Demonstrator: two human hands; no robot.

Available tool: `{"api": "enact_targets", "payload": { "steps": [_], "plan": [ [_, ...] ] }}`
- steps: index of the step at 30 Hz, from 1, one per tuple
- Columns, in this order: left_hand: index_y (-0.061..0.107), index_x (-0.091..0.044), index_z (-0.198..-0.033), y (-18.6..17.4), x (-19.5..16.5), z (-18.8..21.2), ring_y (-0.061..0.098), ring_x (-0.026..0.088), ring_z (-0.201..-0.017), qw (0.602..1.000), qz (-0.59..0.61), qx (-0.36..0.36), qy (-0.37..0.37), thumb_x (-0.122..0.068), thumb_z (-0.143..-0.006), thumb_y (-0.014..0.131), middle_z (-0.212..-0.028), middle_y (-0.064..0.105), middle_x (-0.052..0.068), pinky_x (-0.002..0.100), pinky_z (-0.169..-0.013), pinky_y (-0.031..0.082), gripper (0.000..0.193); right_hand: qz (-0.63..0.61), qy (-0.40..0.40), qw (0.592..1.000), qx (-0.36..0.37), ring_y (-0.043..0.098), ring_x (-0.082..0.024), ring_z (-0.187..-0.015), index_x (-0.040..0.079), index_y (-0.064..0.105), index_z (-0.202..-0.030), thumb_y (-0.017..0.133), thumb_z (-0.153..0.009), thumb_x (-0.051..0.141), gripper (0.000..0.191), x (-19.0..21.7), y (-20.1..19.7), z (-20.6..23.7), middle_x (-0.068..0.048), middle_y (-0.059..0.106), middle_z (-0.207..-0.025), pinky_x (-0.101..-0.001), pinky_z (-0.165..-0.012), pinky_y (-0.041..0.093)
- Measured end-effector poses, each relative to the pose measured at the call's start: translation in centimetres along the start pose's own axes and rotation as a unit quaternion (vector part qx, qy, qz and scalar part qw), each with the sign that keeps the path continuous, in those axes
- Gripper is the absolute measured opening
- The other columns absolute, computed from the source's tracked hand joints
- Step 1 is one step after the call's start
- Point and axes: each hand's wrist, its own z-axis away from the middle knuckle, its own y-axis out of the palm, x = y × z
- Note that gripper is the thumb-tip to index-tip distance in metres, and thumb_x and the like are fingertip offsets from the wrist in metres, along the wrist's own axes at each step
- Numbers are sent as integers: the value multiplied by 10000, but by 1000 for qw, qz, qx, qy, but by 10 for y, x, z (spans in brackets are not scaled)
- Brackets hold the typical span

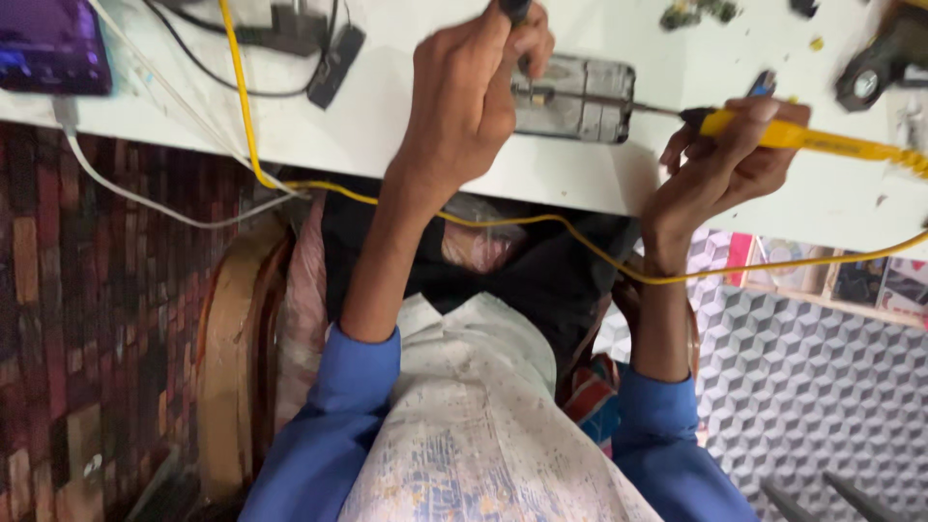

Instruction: The person uses a soldering iron and tweezers to work on a disassembled smartphone motherboard. They repeatedly heat and adjust small components on the circuit board while seated at a cluttered workbench.

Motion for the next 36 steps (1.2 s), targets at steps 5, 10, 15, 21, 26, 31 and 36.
{"api": "enact_targets", "payload": {
  "steps": [5, 10, 15, 21, 26, 31, 36],
  "plan": [
    [494, -39, -1410, 1, -2, 2, 688, 201, -714, 999, -14, -5, -29, 128, -1048, 432, -858, 654, 67, 321, -707, 573, 404, -3, 16, 1000, 3, 381, -92, -472, 15, 503, -1000, 563, -1174, 378, 407, 0, 0, -3, -49, 445, -698, -254, -398, 319],
    [493, -50, -1404, 2, 0, 1, 709, 196, -747, 1000, -12, -7, -13, 129, -1068, 417, -813, 638, 65, 315, -741, 588, 389, 25, 11, 1000, -10, 423, -105, -479, -2, 529, -1022, 565, -1173, 339, 374, 1, 1, -2, -59, 485, -755, -257, -396, 345],
    [511, -27, -1335, 1, 2, 1, 705, 203, -741, 1000, -15, -11, 2, 129, -1042, 409, -854, 653, 66, 327, -701, 571, 348, 45, -36, 998, 23, 437, -108, -452, -1, 529, -1013, 558, -1178, 337, 378, 11, 1, 0, -59, 489, -696, -248, -392, 364],
    [527, -40, -1180, -3, -1, 0, 669, 217, -686, 999, -36, -17, 13, 89, -1074, 452, -850, 666, 67, 346, -642, 518, 183, 78, -109, 982, 136, 517, -131, -475, -25, 524, -1070, 568, -1204, 309, 363, 37, 6, -8, -89, 541, -700, -250, -430, 426],
    [515, -12, -1266, -4, -3, 0, 642, 236, -682, 999, -28, -30, 35, 70, -1062, 439, -818, 640, 66, 356, -641, 518, 232, 101, -135, 962, 216, 553, -145, -491, -37, 515, -1052, 576, -1225, 252, 342, 54, 15, -24, -106, 545, -721, -259, -447, 462],
    [497, -82, -1215, -7, -1, 4, 677, 234, -712, 998, -56, -18, 7, 43, -1041, 448, -829, 659, 32, 353, -651, 519, 220, 132, -126, 956, 232, 499, -140, -525, -12, 502, -1088, 566, -1239, 218, 282, 59, 19, -28, -80, 511, -741, -259, -495, 407],
    [494, -45, -1267, -6, -3, -1, 664, 279, -714, 997, -58, -42, 18, 62, -996, 448, -816, 649, 45, 388, -637, 508, 295, 202, -139, 949, 197, 454, -148, -539, -11, 517, -1072, 583, -1227, 172, 249, 71, 32, -27, -100, 508, -778, -265, -533, 382]
  ]
}}
